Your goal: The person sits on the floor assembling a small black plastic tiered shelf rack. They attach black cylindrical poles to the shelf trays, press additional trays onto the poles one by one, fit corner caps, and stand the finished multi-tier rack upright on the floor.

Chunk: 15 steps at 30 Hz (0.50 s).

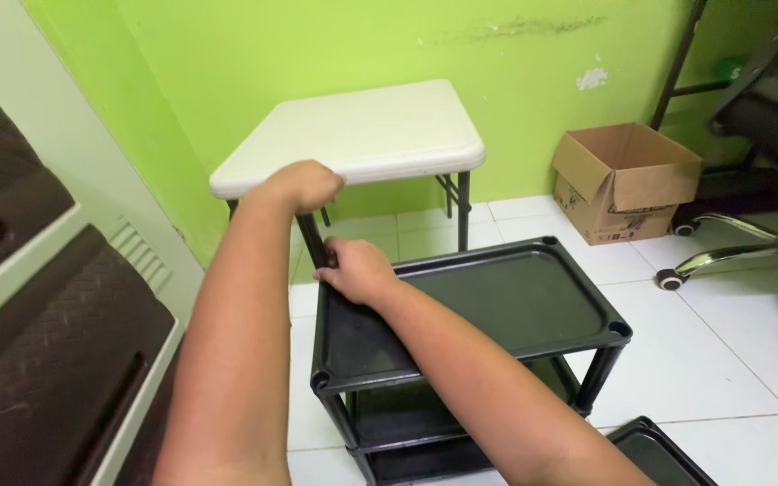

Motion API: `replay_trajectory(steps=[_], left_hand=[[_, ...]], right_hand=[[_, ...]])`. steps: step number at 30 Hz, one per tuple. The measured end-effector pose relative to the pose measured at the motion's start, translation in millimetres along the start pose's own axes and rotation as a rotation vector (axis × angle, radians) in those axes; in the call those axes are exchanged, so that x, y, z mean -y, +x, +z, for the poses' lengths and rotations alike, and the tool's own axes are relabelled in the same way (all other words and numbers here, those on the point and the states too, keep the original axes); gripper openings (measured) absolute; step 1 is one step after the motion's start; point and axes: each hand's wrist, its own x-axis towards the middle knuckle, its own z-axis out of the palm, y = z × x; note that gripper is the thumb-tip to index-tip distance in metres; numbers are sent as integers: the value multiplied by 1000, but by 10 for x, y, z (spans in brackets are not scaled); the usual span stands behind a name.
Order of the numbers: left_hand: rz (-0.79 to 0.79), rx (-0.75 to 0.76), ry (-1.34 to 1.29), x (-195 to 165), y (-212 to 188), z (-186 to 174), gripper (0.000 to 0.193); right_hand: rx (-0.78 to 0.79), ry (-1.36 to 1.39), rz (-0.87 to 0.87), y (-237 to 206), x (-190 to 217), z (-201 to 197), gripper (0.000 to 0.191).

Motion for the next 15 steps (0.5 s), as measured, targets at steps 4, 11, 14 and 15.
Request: replay_trajectory(steps=[4,11,14,15], left_hand=[[53,-148,-178,45,-7,9,46],[37,-396,-281,-10,-579,-87,55],[-11,-414,-309,-77,-977,-298,53],[-24,-416,-346,-92,-1153,-313,53]], right_hand=[[11,-1,18,23,-32,45,36],[49,-39,24,65,-167,160,37],[179,275,-113,-37,-145,-8,63],[245,167,-63,-144,-140,-114,72]])
